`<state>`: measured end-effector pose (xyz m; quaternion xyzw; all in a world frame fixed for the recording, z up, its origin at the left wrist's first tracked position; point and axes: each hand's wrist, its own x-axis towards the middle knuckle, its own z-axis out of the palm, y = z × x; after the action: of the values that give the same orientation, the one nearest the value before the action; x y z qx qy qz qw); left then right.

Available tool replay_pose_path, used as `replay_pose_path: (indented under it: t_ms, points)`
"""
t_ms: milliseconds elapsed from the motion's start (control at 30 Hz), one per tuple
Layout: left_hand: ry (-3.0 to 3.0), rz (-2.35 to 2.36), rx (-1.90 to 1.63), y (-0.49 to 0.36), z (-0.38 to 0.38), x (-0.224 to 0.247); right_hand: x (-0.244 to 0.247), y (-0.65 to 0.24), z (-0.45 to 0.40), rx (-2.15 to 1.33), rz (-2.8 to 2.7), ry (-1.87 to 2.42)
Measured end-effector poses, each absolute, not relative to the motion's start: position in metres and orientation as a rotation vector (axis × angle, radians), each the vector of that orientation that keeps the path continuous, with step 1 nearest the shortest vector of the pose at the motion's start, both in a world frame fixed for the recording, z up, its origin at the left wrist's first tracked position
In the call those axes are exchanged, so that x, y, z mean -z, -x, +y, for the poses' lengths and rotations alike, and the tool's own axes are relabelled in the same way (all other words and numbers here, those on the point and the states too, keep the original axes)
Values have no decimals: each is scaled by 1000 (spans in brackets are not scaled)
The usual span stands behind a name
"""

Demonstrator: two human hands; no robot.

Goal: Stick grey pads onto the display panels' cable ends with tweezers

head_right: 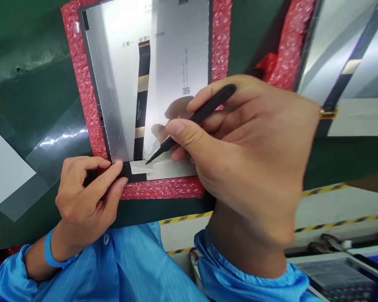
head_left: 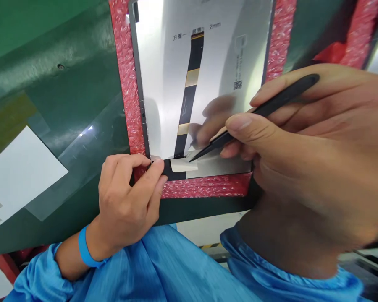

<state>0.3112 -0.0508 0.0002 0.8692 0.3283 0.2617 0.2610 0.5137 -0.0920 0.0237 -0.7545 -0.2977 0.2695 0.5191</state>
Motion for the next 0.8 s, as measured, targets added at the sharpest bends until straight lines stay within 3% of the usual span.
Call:
replay_pose_path:
  t_ms: [800]
  points:
    - [-2346, 891, -695, -311, -52, -1, -33, -508, -89, -666, -648, 1895]
